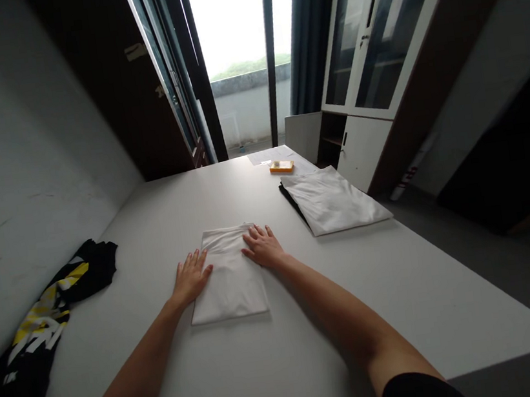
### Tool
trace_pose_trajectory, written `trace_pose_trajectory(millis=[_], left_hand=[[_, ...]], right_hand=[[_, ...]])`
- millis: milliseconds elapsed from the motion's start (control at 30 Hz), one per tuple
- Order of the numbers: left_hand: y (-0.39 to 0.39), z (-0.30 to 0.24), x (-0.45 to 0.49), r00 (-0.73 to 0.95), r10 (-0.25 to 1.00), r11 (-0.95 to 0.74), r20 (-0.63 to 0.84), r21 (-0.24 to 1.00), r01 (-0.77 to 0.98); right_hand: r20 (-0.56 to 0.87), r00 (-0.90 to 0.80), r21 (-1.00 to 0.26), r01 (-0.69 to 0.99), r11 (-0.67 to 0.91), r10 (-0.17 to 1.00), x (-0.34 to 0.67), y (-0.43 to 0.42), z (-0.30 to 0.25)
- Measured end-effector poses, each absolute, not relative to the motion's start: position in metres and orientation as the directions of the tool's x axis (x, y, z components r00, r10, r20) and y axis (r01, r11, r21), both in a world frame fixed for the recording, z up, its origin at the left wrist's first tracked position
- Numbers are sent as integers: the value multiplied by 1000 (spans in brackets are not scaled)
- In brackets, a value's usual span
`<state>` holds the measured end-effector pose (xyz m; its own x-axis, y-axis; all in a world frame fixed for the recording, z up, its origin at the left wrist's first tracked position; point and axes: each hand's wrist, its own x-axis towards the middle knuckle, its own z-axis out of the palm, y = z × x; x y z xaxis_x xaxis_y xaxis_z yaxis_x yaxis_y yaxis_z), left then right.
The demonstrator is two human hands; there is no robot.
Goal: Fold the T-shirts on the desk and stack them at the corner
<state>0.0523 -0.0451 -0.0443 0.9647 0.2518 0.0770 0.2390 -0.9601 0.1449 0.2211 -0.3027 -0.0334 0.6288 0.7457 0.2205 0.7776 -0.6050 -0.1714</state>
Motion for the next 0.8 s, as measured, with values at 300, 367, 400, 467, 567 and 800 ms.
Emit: trace_pose_trajectory(millis=[300, 367, 400, 467, 567, 800], left_hand=[[-56, -21, 48, 964, 185, -972, 193, 183, 150], [-66, -14, 44, 974, 81, -983, 211, 181, 43], [-73, -10, 42, 976, -5, -983, 219, 176, -44], [-91, -5, 35, 952, -213, -953, 221, 165, -252], [-119, -1, 24, 872, -459, -856, 168, 179, -485], [-153, -3, 11, 814, -578, -790, 60, 207, -577]], right_hand=[[221, 502, -189, 863, -468, 836, 219, -299, -35], [216, 545, -188, 838, -513, 810, 220, -300, -36], [221, 567, -181, 824, -538, 794, 222, -301, -36], [234, 596, -167, 803, -572, 768, 225, -303, -37], [242, 604, -171, 797, -579, 760, 231, -307, -37], [256, 617, -179, 786, -591, 744, 230, -306, -32]])
